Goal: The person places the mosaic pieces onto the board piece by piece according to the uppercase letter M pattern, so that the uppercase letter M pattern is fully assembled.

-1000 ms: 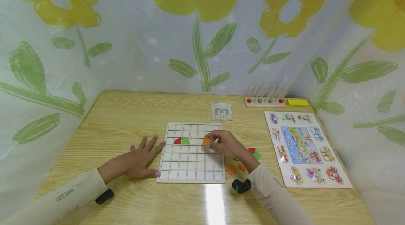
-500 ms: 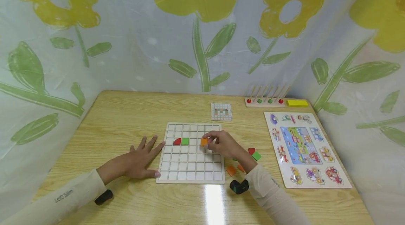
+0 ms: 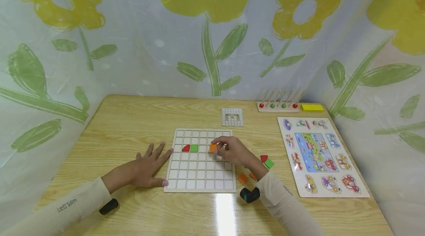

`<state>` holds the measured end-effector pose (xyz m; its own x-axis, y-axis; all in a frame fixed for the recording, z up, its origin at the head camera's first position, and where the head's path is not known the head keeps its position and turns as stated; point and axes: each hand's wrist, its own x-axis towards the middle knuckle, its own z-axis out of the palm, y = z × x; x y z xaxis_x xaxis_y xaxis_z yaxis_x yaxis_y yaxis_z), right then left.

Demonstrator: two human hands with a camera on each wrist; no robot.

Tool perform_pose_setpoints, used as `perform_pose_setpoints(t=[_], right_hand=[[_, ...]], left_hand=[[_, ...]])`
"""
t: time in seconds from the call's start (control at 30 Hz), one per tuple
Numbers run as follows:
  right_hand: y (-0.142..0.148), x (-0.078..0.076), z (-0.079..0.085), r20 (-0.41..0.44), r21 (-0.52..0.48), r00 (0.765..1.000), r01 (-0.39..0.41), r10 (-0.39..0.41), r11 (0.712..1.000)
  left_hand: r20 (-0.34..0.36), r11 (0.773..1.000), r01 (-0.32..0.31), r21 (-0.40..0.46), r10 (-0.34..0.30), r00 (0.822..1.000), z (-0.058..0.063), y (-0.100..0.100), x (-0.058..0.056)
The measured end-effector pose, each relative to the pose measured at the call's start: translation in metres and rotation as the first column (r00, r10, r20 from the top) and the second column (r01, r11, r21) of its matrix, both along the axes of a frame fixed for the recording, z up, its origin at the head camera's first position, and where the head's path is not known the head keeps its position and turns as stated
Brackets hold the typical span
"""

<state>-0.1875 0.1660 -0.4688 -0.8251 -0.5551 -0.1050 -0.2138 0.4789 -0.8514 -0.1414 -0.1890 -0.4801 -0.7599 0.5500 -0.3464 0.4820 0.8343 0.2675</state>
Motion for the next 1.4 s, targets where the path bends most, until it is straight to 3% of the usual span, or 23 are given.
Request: perform_pose_setpoints(t=[0.57, 1.4], right_hand=[[-0.005, 0.000, 0.002, -0.037, -0.002, 0.999, -0.017, 0.017, 1.000], [-0.024, -0.010, -0.013, -0.044, 0.034, 0.999, 0.019, -0.018, 0.999]], left_hand=[[0.015, 1.000, -0.003, -0.008, 0.003, 1.000, 0.000, 0.001, -0.001], [0.012, 1.000, -0.004, -0.002, 0.004, 1.000, 0.003, 0.001, 0.000]])
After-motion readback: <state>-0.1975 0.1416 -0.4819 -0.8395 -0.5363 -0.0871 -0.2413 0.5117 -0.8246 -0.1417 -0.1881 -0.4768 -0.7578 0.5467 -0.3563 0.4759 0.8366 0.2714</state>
